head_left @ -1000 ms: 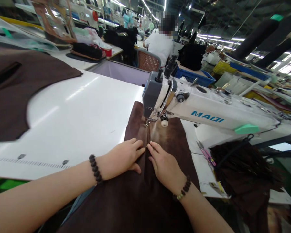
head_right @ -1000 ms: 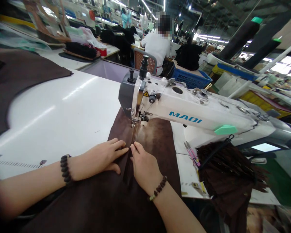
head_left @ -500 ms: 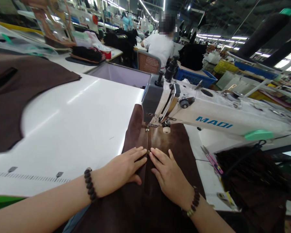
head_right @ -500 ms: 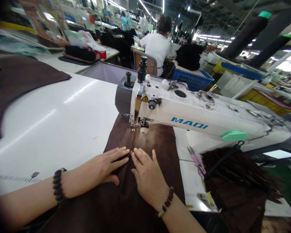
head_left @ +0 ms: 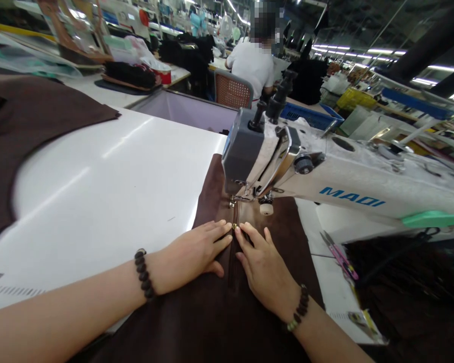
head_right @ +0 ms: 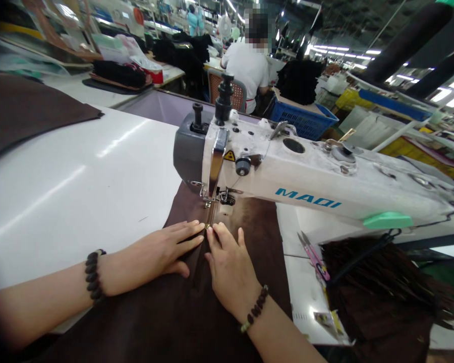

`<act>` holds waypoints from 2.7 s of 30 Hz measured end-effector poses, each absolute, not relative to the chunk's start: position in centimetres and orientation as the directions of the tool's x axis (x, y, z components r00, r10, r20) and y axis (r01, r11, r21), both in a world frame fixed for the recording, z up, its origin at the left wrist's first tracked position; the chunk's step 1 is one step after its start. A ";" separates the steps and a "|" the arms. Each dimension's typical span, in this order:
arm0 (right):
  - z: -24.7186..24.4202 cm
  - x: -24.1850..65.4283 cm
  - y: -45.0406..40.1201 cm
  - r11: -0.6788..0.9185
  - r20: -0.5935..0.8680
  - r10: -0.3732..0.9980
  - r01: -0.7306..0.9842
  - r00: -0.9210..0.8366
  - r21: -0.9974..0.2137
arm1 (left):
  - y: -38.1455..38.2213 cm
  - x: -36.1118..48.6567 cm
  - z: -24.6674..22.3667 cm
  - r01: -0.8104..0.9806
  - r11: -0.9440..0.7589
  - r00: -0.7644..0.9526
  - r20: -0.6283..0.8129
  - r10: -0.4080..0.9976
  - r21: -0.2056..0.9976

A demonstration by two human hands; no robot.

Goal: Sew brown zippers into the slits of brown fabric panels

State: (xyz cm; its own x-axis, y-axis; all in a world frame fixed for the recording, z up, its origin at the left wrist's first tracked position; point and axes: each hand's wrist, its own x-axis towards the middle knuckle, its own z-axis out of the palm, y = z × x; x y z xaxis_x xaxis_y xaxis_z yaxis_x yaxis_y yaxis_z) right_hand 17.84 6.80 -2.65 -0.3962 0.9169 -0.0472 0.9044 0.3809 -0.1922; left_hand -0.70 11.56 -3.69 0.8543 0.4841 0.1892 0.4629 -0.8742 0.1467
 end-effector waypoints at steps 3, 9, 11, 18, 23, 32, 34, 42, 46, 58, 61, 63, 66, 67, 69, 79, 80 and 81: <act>-2.9 17.6 7.3 0.360 -0.020 0.929 0.912 -0.370 -0.197 | 12.3 -0.7 -3.6 0.466 -0.874 0.857 0.175 0.485 0.141; -3.2 17.4 8.5 0.340 0.013 0.938 0.912 -0.346 -0.229 | 13.5 -0.6 -3.4 0.466 -0.878 0.864 0.158 0.479 0.113; -3.3 17.4 9.0 0.332 0.017 0.941 0.911 -0.339 -0.244 | 13.9 -0.6 -3.3 0.461 -0.881 0.868 0.151 0.472 0.106; -3.5 17.1 10.4 0.316 0.040 0.947 0.905 -0.318 -0.286 | 15.4 -0.4 -2.8 0.463 -0.876 0.872 0.110 0.477 0.134; -3.5 17.1 11.5 0.315 0.047 0.948 0.901 -0.316 -0.299 | 16.1 -0.3 -2.5 0.469 -0.870 0.867 0.111 0.486 0.150; -3.2 18.9 11.7 0.369 0.094 0.928 0.849 -0.361 -0.379 | 14.4 -0.6 -2.6 0.518 -0.845 0.841 0.099 0.532 0.134; -2.9 18.7 10.2 0.348 0.071 0.936 0.882 -0.344 -0.319 | 12.9 -1.1 -3.0 0.525 -0.846 0.834 0.140 0.533 0.095; -3.3 18.3 7.2 0.337 -0.013 0.938 0.919 -0.346 -0.203 | 9.5 -1.9 -4.1 0.519 -0.848 0.829 0.182 0.529 0.107; -3.2 18.5 7.8 0.334 0.004 0.940 0.916 -0.341 -0.221 | 9.5 -1.6 -4.4 0.531 -0.839 0.816 0.193 0.544 0.121; -3.3 18.2 8.1 0.316 0.064 0.949 0.927 -0.310 -0.204 | 8.8 -1.2 -4.3 0.476 -0.873 0.842 0.234 0.486 0.104; -3.2 18.1 8.2 0.313 0.060 0.950 0.928 -0.308 -0.202 | 8.9 -1.4 -4.4 0.482 -0.870 0.838 0.234 0.492 0.102; -3.2 18.1 8.4 0.305 0.055 0.952 0.931 -0.300 -0.198 | 9.0 -1.4 -4.4 0.482 -0.870 0.837 0.242 0.492 0.102; -3.3 18.1 8.6 0.301 0.047 0.954 0.935 -0.297 -0.187 | 9.3 -1.3 -4.3 0.488 -0.864 0.829 0.244 0.503 0.122; -3.3 18.2 8.7 0.303 0.046 0.953 0.935 -0.300 -0.182 | 9.4 -1.3 -4.3 0.492 -0.861 0.828 0.238 0.508 0.125; -3.4 18.2 8.8 0.311 0.049 0.950 0.934 -0.307 -0.175 | 9.5 -1.1 -4.2 0.498 -0.859 0.830 0.221 0.512 0.120; -3.5 18.4 10.3 0.328 0.060 0.945 0.929 -0.322 -0.171 | 11.1 -0.8 -4.0 0.504 -0.858 0.835 0.201 0.512 0.095; -3.5 18.4 10.6 0.331 0.062 0.943 0.928 -0.326 -0.168 | 11.3 -0.8 -4.1 0.504 -0.859 0.834 0.208 0.512 0.094; -3.6 18.5 11.0 0.335 0.064 0.942 0.928 -0.329 -0.163 | 11.6 -0.7 -4.1 0.502 -0.860 0.833 0.213 0.510 0.095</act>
